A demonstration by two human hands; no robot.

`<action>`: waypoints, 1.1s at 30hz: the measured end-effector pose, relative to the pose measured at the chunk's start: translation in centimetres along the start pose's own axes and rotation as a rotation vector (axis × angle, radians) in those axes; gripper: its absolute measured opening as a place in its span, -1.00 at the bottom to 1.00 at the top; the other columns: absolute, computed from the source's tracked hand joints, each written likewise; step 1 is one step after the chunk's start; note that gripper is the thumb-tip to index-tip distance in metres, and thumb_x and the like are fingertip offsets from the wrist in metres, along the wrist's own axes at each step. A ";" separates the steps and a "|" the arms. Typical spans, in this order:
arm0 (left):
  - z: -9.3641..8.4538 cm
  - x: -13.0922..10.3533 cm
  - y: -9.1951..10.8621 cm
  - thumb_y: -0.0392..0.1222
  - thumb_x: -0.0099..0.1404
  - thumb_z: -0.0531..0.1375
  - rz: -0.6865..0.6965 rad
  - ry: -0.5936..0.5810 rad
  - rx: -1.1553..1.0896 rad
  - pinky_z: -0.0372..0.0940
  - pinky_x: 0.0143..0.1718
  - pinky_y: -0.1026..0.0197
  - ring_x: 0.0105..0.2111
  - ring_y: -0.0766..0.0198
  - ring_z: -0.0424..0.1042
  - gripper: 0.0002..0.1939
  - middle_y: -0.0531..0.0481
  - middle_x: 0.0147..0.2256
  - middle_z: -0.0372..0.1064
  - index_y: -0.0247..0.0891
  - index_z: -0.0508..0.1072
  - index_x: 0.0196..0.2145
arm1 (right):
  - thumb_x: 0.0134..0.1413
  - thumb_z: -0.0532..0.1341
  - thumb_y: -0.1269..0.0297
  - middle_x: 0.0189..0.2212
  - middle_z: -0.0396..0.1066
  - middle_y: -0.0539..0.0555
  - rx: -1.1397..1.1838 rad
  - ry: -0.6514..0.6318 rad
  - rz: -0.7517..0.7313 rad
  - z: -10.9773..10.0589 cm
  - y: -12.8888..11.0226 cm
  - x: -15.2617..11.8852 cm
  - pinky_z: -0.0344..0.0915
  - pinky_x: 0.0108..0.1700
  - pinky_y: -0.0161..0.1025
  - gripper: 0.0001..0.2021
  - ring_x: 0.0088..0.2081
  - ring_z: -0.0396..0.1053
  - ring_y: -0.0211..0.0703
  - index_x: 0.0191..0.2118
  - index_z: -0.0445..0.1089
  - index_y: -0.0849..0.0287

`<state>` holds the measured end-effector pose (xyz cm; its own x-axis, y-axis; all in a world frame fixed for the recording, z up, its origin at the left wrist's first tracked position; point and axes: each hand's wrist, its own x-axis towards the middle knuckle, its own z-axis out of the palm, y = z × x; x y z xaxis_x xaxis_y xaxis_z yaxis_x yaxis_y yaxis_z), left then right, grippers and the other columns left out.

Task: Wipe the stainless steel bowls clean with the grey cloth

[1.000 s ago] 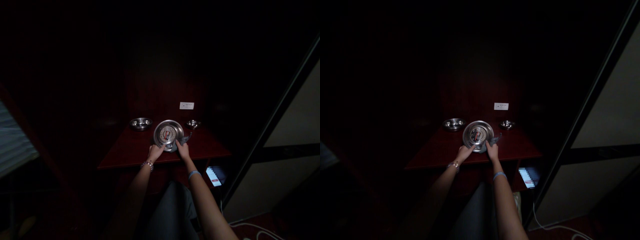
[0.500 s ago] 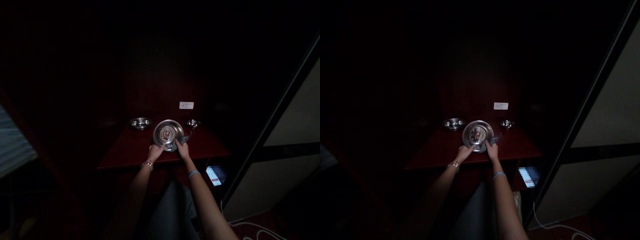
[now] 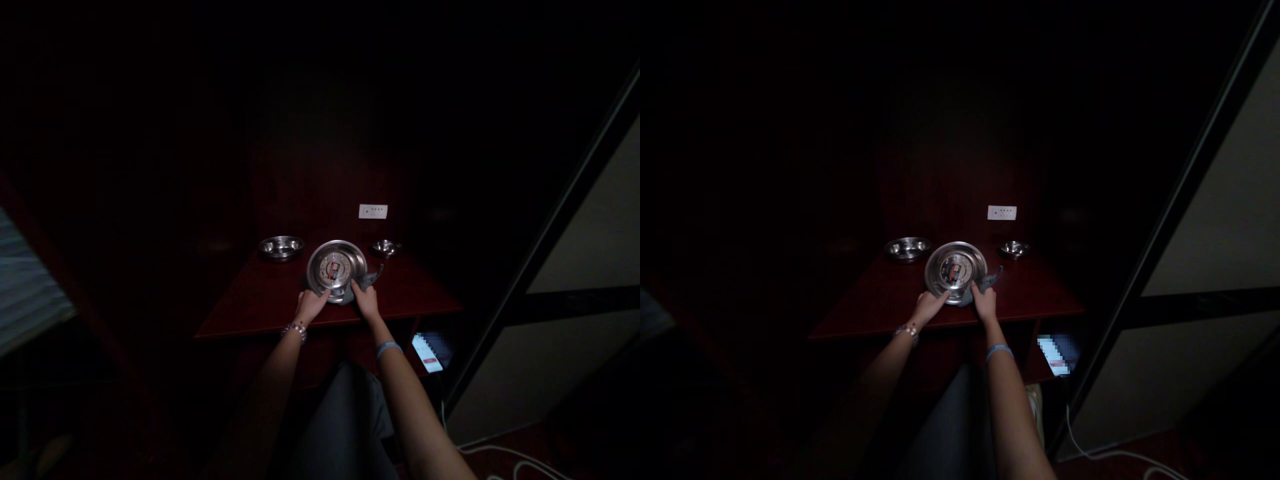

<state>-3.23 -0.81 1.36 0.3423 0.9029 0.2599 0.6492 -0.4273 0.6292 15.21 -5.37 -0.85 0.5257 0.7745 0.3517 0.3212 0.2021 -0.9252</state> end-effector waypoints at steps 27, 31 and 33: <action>0.4 0.3 -0.5 -0.02 0.40 0.09 0.012 0.012 -0.037 0.20 0.17 0.27 0.13 0.19 0.44 -0.61 -0.13 0.02 0.54 -0.26 0.58 -0.02 | 0.09 0.21 -0.07 -0.15 0.61 0.23 0.000 -0.010 -0.015 -0.2 -0.5 -0.2 0.40 0.03 -0.13 -0.53 -0.08 0.55 0.06 -0.16 0.57 0.27; 0.2 0.2 -0.3 -0.03 0.40 0.09 0.002 0.004 -0.023 0.20 0.18 0.26 0.14 0.18 0.43 -0.61 -0.11 0.03 0.53 -0.24 0.57 0.00 | 0.11 0.20 -0.06 -0.12 0.60 0.23 -0.005 -0.014 -0.026 -0.2 -0.5 -0.2 0.39 0.05 -0.13 -0.54 -0.04 0.54 0.07 -0.14 0.56 0.27; 0.2 0.2 -0.3 -0.02 0.40 0.09 -0.005 0.000 -0.013 0.19 0.18 0.24 0.15 0.18 0.43 -0.61 -0.12 0.03 0.54 -0.23 0.58 -0.01 | 0.11 0.20 -0.05 -0.13 0.60 0.22 -0.010 -0.012 -0.022 -0.2 -0.6 -0.2 0.40 0.04 -0.13 -0.55 -0.05 0.54 0.06 -0.14 0.56 0.26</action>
<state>-3.24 -0.56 1.09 0.3388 0.9051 0.2568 0.6424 -0.4219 0.6398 15.05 -5.79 -0.37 0.5087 0.7773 0.3702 0.3403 0.2135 -0.9157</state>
